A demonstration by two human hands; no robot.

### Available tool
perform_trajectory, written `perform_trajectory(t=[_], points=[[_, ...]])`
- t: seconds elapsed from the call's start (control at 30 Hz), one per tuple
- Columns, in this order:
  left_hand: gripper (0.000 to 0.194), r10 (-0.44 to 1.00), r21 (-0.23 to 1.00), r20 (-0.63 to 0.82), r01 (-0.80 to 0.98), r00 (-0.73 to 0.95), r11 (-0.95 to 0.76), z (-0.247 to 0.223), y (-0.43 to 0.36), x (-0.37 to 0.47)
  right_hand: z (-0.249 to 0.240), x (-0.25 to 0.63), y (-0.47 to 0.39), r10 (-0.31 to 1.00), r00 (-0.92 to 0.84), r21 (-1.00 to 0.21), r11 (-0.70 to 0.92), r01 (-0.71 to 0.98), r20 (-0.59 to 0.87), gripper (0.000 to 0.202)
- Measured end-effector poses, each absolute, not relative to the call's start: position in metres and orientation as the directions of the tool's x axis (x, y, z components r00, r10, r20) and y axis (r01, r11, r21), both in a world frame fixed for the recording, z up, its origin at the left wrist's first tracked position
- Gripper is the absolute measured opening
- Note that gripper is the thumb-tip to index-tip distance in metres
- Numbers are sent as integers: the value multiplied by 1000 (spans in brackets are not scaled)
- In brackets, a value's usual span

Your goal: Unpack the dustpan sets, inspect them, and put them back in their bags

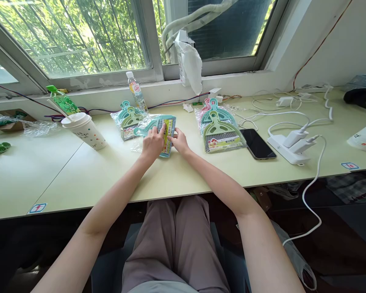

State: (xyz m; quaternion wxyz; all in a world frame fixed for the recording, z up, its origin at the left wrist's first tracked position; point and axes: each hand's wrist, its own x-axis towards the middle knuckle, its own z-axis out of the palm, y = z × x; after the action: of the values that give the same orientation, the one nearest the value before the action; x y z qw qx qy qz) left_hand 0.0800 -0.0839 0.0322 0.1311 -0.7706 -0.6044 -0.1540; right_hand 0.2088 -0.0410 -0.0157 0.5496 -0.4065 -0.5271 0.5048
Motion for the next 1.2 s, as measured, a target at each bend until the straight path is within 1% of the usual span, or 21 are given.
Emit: perform_trajectory(t=[0.1,0.27,0.4,0.5,0.6,0.7,0.8,0.9,1.0,1.2], points=[[59,893,2,400,975,204,-224,34,-83,79,-13,209,-44,979,-92,-977,168,-131,180,36],[59,903,14,387,978,185,-207,38,-83,77,-11,209,-47,972,-129,-977,179,-116,194,40],[57,896,18,390,971,214,-240,40,-84,77,-12,208,-46,966,-156,-975,189,-120,207,42],[55,882,27,393,955,261,-295,39,-86,79,-12,209,-46,967,-141,-972,193,-136,212,45],[54,873,19,398,949,280,-313,36,-87,82,-11,209,-46,969,-122,-969,199,-145,217,44],[54,875,20,403,953,268,-301,34,-85,81,-10,209,-46,971,-110,-970,198,-141,214,43],[54,877,54,414,955,244,-292,32,-84,81,-10,208,-47,973,-99,-971,193,-140,207,42],[55,866,87,442,949,234,-302,33,-85,81,-9,208,-47,979,-47,-969,189,-157,199,41],[54,854,100,467,946,229,-308,35,-87,82,-8,211,-47,981,33,-958,195,-208,193,41],[46,858,153,457,929,236,-337,35,-86,82,-4,221,-43,961,203,-921,246,-303,190,41]])
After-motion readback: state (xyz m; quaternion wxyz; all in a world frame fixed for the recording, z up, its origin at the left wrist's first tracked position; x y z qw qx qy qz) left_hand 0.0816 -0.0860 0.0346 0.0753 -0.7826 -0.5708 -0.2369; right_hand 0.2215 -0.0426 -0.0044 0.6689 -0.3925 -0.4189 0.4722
